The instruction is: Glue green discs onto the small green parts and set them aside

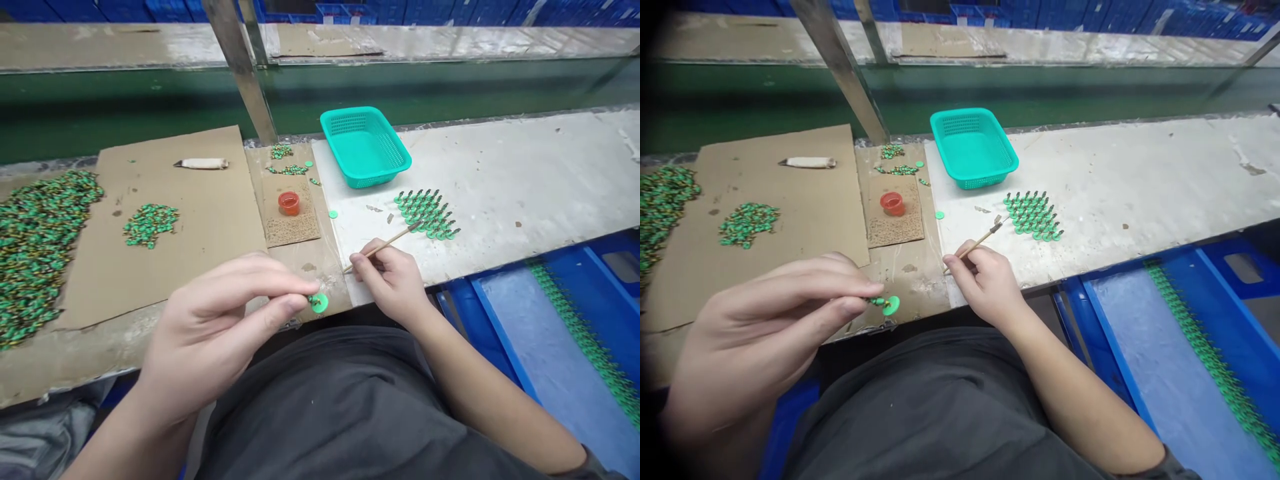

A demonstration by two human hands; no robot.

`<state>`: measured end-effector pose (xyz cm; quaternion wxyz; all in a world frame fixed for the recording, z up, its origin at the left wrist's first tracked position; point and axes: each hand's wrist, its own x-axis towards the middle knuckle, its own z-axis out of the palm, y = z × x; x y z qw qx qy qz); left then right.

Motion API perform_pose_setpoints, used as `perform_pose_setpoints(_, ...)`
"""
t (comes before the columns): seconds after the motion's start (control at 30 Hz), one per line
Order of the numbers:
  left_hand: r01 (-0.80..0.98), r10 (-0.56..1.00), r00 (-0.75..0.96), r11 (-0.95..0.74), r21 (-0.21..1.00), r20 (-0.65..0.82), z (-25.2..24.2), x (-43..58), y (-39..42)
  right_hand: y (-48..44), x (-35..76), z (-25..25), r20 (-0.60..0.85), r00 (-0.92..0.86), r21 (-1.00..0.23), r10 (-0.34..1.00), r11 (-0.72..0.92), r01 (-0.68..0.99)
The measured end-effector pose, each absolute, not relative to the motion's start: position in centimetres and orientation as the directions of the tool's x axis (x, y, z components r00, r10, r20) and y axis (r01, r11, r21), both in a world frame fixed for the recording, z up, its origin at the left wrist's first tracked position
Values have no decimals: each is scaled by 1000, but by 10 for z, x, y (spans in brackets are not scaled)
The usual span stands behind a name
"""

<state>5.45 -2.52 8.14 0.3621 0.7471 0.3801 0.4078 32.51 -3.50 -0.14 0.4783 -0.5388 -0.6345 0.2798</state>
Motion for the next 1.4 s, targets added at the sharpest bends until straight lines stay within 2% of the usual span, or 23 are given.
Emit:
perform_pose_setpoints(0.57,249,883,366,-396,884,293,85,57,-25,-36,325,-1,318,33,-866,947,276,417)
perform_pose_setpoints(1.03,187,953,293,-137,973,78,80,58,-18,-37,324,-4,348,21,-854,937,308,419)
perform_pose_setpoints(1.4,187,950,299,-144,972,83,76,58,-15,-36,323,-3,359,12,-851,933,321,416)
